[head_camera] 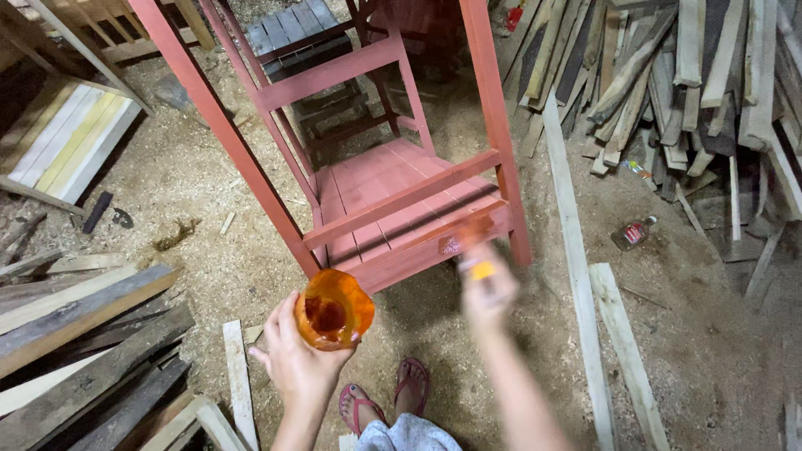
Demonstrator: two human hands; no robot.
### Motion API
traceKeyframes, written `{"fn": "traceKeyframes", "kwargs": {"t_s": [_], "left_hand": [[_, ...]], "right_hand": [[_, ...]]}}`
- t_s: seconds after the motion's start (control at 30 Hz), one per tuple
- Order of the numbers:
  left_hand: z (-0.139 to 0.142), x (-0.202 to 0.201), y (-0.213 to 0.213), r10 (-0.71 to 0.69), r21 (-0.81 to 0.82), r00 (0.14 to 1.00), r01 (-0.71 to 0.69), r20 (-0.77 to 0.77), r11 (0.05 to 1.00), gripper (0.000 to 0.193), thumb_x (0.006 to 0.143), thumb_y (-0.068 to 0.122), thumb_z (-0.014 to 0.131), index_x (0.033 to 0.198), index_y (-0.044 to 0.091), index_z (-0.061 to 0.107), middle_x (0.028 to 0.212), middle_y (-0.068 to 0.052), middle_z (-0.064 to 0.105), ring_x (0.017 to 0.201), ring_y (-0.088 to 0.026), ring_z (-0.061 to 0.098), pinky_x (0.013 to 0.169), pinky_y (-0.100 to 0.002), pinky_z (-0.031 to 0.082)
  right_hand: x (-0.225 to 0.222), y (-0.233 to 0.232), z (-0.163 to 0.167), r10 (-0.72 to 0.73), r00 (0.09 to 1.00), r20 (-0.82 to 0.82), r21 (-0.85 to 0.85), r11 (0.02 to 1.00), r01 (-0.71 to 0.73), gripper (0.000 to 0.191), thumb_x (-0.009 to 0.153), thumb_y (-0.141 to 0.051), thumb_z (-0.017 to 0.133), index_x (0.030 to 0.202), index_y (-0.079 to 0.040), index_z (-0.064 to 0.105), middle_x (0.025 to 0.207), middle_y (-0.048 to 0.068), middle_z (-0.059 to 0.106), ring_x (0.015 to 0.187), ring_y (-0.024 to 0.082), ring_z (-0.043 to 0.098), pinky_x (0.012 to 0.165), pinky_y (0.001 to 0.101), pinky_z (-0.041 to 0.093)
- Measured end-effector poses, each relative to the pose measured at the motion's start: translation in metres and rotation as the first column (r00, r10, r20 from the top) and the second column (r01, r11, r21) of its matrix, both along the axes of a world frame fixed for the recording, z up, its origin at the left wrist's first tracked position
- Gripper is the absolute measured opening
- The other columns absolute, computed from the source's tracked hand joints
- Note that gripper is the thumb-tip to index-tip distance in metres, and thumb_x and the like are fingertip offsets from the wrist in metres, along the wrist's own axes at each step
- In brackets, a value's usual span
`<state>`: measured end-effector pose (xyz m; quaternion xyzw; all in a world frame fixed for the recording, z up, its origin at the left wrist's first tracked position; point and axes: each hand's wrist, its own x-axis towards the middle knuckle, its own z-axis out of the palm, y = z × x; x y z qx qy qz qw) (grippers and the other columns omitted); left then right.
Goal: The person applies reddish-orange wood stain to a wooden chair frame, holding a container of stain in one hand and wiping the stain onto the chair rails, legs, and seat boards with a cloth-wrapped applicator. They move around the chair to coat different sides and parts of the frame.
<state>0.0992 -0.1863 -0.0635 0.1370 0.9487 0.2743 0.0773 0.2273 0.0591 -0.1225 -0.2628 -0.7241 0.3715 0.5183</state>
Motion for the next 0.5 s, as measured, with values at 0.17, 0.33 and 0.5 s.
{"fn": "traceKeyframes", "kwargs": {"t_s": [0.17, 0.33, 0.5], "left_hand": [[0.003, -0.006, 0.005, 0.013, 0.01, 1.0, -0.013, 0.0, 1.0, 0.127, 0.032, 0.032, 0.101, 0.144, 0.019, 0.043, 0.138, -0.007, 0.051, 0.132, -0.027, 0.051, 0.12, -0.069, 0.013], [0.009, -0.011, 0.008, 0.027, 0.028, 0.999, -0.026, -0.022, 0.999, 0.125, 0.031, 0.032, 0.102, 0.142, 0.02, 0.046, 0.135, -0.007, 0.053, 0.13, -0.027, 0.052, 0.119, -0.068, 0.015], [0.012, -0.016, 0.001, 0.008, 0.072, 0.998, -0.003, -0.057, 0.997, 0.123, 0.031, 0.03, 0.099, 0.142, 0.019, 0.047, 0.136, -0.008, 0.054, 0.131, -0.028, 0.051, 0.115, -0.07, 0.017]], "right_hand": [[-0.032, -0.121, -0.012, 0.146, 0.949, 0.28, -0.096, 0.988, -0.124, 0.033, 0.092, 0.002, 0.056, 0.118, -0.006, 0.075, 0.112, 0.015, 0.077, 0.102, 0.019, 0.075, 0.087, 0.0328, 0.062], [-0.014, -0.082, -0.022, 0.384, 0.921, 0.067, -0.399, 0.856, -0.328, 0.022, 0.087, 0.0, 0.075, 0.108, -0.007, 0.077, 0.113, 0.014, 0.079, 0.105, 0.023, 0.076, 0.096, 0.035, 0.06], [0.04, 0.055, -0.011, 0.095, 0.92, 0.38, -0.461, 0.882, 0.099, 0.013, 0.085, -0.005, 0.076, 0.097, -0.01, 0.077, 0.113, 0.007, 0.078, 0.105, 0.019, 0.076, 0.089, 0.0333, 0.06]]}}
